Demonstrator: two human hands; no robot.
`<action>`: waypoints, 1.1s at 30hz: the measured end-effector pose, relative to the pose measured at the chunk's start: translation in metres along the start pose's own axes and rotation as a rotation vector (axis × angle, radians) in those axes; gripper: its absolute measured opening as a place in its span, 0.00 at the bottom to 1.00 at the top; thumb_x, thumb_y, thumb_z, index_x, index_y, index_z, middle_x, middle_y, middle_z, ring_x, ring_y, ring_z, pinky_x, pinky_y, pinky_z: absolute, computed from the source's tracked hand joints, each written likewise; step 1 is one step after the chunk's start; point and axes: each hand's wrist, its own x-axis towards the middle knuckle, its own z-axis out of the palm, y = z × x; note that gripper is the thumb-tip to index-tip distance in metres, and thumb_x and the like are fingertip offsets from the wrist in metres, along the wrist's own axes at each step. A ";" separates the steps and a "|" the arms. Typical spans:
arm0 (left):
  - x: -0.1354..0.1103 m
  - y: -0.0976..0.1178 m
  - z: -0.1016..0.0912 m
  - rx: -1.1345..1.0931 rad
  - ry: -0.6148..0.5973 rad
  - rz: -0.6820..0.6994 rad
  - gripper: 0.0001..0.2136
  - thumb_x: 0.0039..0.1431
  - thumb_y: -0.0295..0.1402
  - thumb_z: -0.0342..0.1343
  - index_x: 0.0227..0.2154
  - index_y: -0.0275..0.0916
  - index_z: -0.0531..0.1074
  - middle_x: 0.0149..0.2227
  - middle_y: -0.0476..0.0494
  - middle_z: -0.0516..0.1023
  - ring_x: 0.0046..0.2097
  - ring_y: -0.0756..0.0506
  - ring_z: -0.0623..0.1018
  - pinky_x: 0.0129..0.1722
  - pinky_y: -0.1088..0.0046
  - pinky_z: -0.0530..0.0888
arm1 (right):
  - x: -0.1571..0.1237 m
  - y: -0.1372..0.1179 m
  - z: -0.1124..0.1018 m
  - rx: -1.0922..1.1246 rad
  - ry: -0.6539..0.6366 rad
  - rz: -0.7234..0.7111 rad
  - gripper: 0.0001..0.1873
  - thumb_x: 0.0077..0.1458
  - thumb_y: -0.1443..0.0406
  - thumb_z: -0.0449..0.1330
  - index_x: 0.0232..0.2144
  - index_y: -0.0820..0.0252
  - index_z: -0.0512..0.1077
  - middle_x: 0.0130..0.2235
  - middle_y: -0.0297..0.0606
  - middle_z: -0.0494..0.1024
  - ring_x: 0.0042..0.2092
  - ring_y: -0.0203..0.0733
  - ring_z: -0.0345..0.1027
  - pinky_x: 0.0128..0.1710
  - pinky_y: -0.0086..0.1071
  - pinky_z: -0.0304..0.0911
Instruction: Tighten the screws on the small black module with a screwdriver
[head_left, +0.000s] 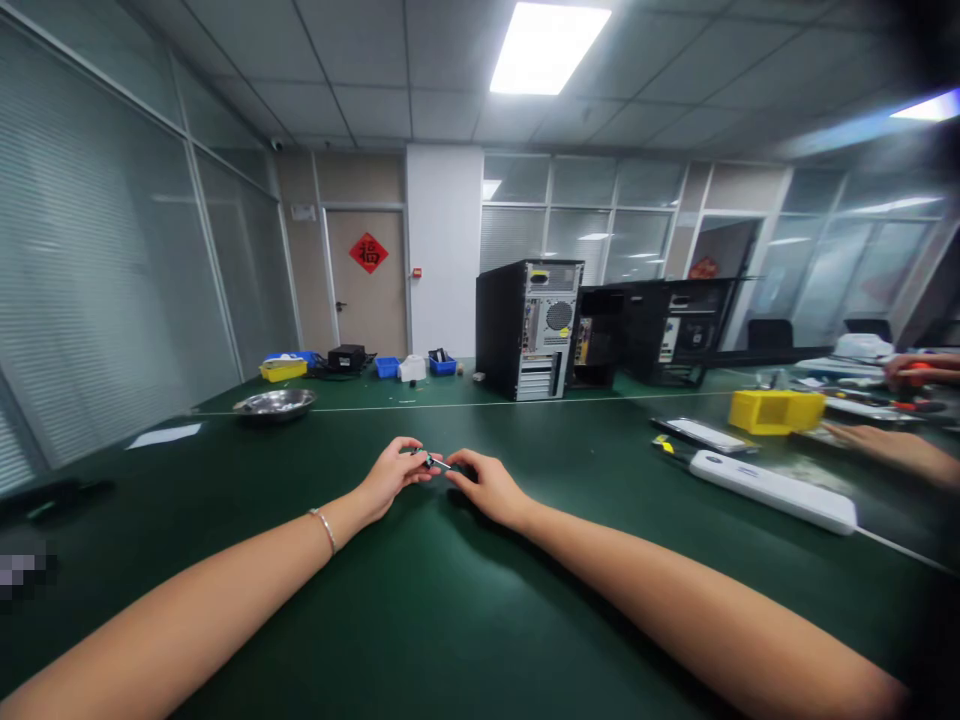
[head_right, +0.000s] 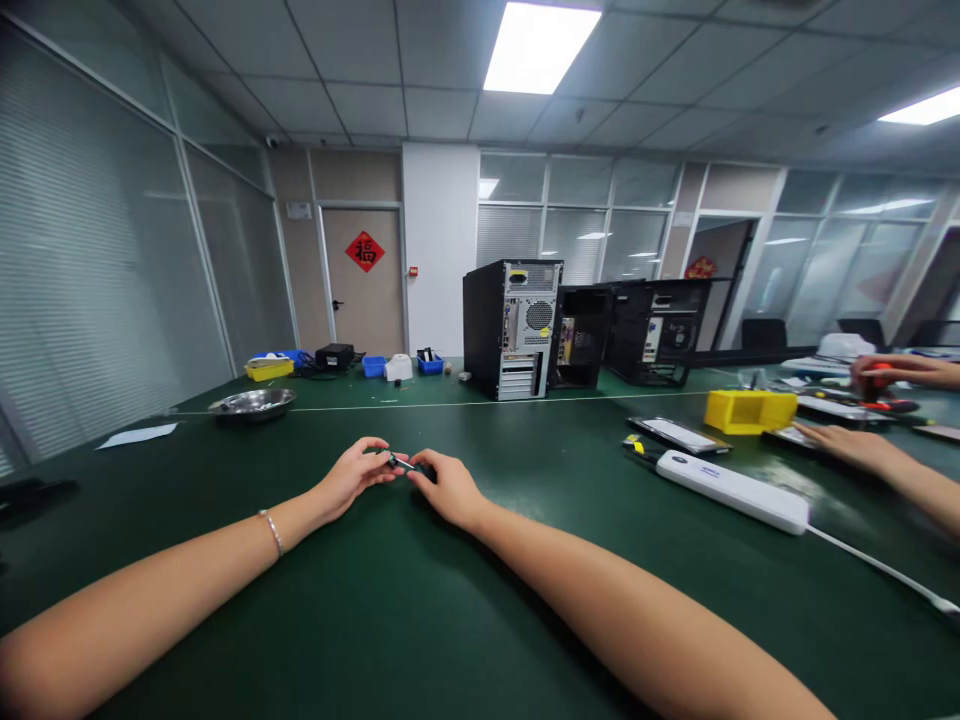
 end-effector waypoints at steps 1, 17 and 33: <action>0.000 0.000 0.001 0.002 0.008 -0.003 0.10 0.57 0.27 0.59 0.37 0.37 0.62 0.37 0.37 0.81 0.35 0.46 0.81 0.37 0.71 0.74 | 0.000 0.000 0.000 0.003 0.002 -0.006 0.10 0.57 0.63 0.57 0.40 0.60 0.74 0.31 0.33 0.75 0.31 0.36 0.65 0.34 0.29 0.59; -0.004 0.006 0.001 -0.187 -0.135 -0.074 0.12 0.50 0.26 0.63 0.33 0.37 0.65 0.32 0.41 0.79 0.35 0.45 0.80 0.39 0.70 0.72 | -0.001 0.001 -0.001 0.159 0.016 -0.064 0.10 0.56 0.63 0.58 0.40 0.59 0.74 0.33 0.33 0.75 0.34 0.37 0.65 0.37 0.29 0.60; 0.012 -0.001 -0.025 0.541 0.089 0.343 0.11 0.55 0.33 0.58 0.41 0.38 0.77 0.32 0.45 0.80 0.38 0.43 0.76 0.43 0.70 0.68 | -0.002 -0.002 -0.005 0.051 0.083 -0.058 0.07 0.56 0.64 0.57 0.37 0.57 0.73 0.34 0.33 0.76 0.35 0.38 0.66 0.38 0.31 0.61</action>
